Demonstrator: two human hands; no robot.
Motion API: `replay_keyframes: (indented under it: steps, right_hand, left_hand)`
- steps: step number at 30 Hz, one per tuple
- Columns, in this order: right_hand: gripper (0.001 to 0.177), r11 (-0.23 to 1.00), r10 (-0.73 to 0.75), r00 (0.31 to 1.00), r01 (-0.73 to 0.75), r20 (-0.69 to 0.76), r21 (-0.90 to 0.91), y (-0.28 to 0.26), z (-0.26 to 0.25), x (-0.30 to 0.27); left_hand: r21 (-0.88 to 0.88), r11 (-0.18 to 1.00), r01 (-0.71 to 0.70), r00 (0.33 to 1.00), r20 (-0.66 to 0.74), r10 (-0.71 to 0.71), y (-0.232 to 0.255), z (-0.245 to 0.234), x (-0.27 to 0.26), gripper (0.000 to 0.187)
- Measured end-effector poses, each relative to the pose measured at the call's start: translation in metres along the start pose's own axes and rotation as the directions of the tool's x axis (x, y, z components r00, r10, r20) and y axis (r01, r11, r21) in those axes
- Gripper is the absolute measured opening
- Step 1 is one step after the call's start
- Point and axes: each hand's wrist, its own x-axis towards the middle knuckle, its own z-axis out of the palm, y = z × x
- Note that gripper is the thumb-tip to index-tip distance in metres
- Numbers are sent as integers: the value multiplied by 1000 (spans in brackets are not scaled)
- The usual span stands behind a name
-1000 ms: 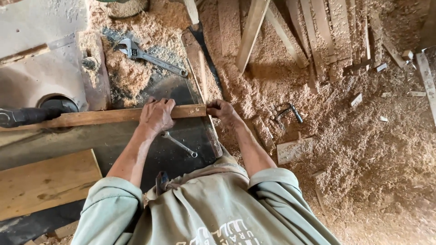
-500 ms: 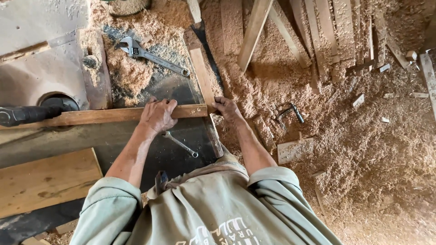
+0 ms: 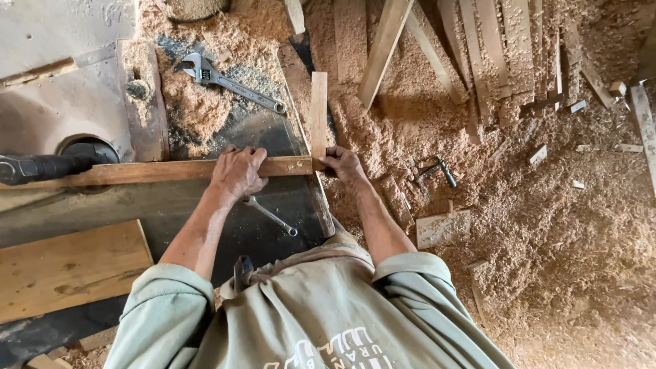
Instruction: Hand-sawing a wooden block and then using a stationary power tool to plane or shape a long wooden board in a workshop environment.
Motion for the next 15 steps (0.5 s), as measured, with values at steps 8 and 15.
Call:
replay_keyframes:
  steps: [8, 15]
  right_hand:
    - [30, 999, 19, 1000, -18, -9, 38, -3, 4, -5]
    - [35, 1000, -9, 1000, 9, -15, -4, 13, -1, 12]
  left_hand:
    - [-24, 1000, 0, 997, -82, -2, 1, 2, -2, 39]
    - [-41, 999, -16, 995, -96, 12, 0, -2, -3, 38]
